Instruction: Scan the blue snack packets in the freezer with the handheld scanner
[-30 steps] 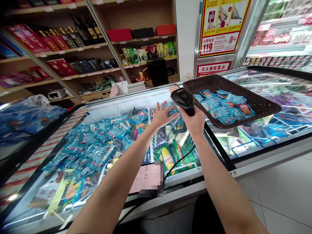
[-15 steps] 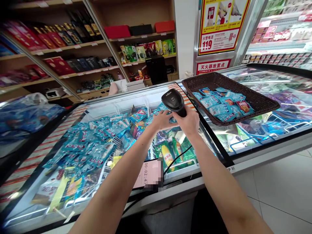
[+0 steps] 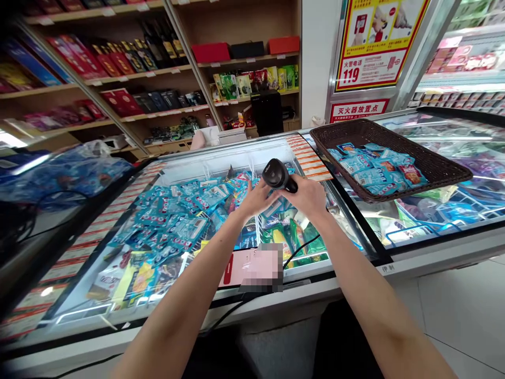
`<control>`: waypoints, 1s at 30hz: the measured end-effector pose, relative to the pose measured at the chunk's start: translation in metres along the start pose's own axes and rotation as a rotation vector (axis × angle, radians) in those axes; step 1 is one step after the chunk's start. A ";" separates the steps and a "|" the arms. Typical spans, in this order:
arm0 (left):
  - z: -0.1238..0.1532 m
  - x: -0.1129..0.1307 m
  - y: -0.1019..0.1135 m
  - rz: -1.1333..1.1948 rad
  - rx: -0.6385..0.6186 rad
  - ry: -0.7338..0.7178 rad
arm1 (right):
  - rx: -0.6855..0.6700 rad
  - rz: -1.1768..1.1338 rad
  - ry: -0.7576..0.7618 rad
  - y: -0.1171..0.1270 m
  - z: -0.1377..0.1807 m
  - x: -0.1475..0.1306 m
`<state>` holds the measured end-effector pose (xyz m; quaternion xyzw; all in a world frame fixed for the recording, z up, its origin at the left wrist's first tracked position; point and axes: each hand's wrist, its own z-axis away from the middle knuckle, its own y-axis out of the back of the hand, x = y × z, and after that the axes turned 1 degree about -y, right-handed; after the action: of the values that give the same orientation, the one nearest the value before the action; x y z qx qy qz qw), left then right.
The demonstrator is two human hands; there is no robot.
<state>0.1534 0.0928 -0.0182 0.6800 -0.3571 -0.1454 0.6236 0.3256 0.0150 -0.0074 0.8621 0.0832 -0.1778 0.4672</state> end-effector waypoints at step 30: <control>0.065 -0.097 0.004 0.983 0.620 0.457 | 0.005 0.129 0.355 -0.016 0.009 -0.028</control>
<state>0.0424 0.1097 -0.0505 0.5994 -0.5117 0.4181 0.4518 0.2929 0.0165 -0.0136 0.8846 0.1085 0.0070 0.4535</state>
